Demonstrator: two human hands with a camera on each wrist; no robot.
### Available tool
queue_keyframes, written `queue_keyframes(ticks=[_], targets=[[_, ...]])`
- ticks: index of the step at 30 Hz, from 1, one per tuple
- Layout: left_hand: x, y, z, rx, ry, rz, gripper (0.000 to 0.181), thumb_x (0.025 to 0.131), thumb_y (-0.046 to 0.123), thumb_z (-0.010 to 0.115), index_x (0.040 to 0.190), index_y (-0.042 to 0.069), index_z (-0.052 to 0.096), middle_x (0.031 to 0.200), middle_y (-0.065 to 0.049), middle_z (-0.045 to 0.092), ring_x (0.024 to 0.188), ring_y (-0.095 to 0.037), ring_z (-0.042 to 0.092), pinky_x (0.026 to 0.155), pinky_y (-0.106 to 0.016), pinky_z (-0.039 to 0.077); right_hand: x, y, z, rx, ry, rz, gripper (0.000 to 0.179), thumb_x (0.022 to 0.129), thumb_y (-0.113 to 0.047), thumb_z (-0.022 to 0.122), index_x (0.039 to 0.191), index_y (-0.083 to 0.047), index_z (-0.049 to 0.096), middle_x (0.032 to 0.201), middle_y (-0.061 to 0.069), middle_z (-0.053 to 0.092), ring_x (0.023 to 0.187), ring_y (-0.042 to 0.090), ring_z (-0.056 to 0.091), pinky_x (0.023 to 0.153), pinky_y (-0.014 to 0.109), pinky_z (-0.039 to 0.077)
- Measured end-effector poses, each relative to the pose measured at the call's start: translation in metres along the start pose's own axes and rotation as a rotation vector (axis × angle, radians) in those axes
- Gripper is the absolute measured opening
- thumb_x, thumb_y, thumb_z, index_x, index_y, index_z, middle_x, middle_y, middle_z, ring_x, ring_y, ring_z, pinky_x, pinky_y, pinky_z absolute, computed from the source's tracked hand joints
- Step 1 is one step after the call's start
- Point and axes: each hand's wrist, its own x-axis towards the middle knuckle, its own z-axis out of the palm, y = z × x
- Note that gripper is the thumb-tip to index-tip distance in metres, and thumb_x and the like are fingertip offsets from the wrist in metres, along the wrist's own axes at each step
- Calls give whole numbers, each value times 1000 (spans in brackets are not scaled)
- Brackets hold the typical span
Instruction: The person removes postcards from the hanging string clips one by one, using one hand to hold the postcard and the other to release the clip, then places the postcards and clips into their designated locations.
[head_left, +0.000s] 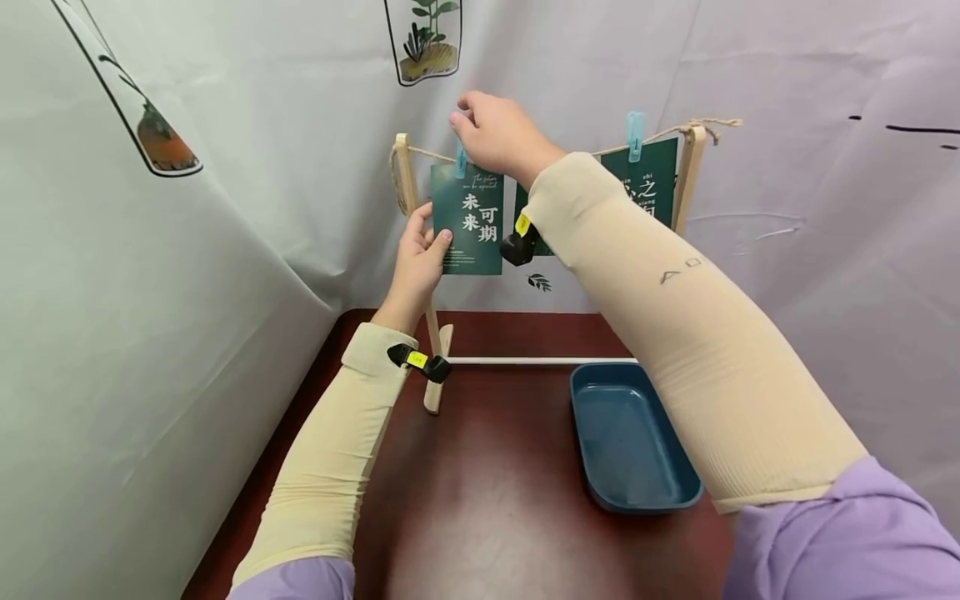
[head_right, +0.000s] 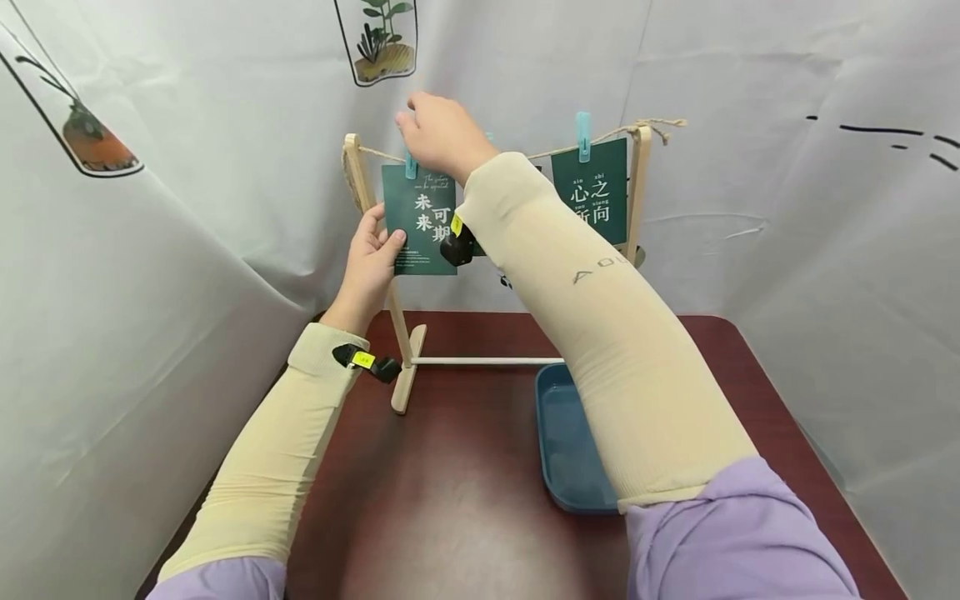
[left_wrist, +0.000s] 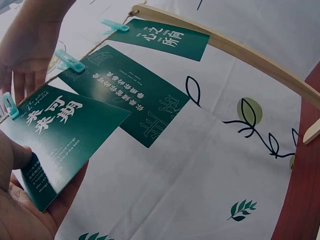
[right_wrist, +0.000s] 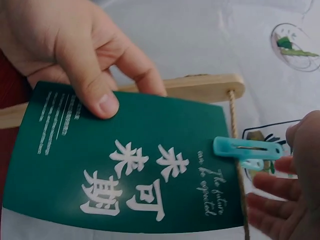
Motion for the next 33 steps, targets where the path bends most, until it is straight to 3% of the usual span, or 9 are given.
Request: queue_keyframes(ticks=[1, 3, 6, 8, 13, 23, 28, 33], targets=[[0, 1, 1, 1, 0, 1, 39, 107, 8, 47, 145, 18, 46, 120, -15, 69, 92, -16, 70, 77, -29, 57, 1, 0, 0, -30, -21, 5, 58, 109, -46, 25, 159, -17, 30, 159, 0, 40, 144, 12, 39, 116, 29, 32], [-1, 2, 2, 5, 0, 6, 39, 107, 7, 47, 145, 18, 46, 119, -15, 69, 92, -16, 70, 77, -29, 56, 3, 1, 1, -63, -58, 14, 56, 109, -47, 21, 151, -17, 43, 150, 3, 49, 139, 14, 44, 114, 30, 34], [-3, 2, 2, 8, 4, 6, 39, 107, 7, 47, 144, 17, 46, 119, -15, 69, 92, -17, 70, 77, -29, 57, 3, -1, 1, -77, -85, 28, 49, 110, -46, 21, 116, -14, 58, 116, 5, 58, 116, 17, 53, 101, 31, 41], [-4, 1, 1, 9, 6, 5, 39, 107, 7, 47, 144, 18, 47, 119, -15, 69, 92, -17, 70, 78, -30, 57, 2, -3, 2, -54, -85, 46, 49, 110, -46, 24, 108, -13, 59, 103, 4, 53, 103, 17, 53, 93, 31, 43], [-5, 3, 1, 0, 6, 12, 39, 107, 8, 47, 144, 18, 47, 123, -15, 69, 93, -17, 70, 78, -30, 56, 4, -5, 6, -11, -53, 64, 52, 109, -46, 33, 135, -11, 61, 116, 4, 60, 99, 15, 55, 89, 29, 46], [-5, 5, 5, -6, 15, 6, 37, 106, 6, 48, 142, 17, 49, 119, -15, 69, 88, -16, 70, 75, -28, 57, 3, -4, 9, -49, 116, -37, 36, 107, -40, 45, 119, -11, 64, 112, 1, 72, 97, 14, 62, 82, 26, 46], [-5, 7, 8, -6, 0, 9, 38, 107, 6, 47, 143, 17, 48, 118, -15, 70, 86, -15, 70, 73, -29, 57, 1, -3, 7, -38, 166, -39, 33, 107, -40, 46, 111, -12, 64, 108, 0, 74, 92, 13, 61, 79, 26, 43], [-5, 7, 9, -1, -11, 7, 38, 107, 6, 47, 143, 16, 47, 119, -17, 69, 87, -15, 70, 73, -29, 56, 1, -2, 8, -20, 199, -37, 34, 106, -41, 47, 113, -13, 64, 109, -1, 74, 90, 13, 59, 78, 26, 42]])
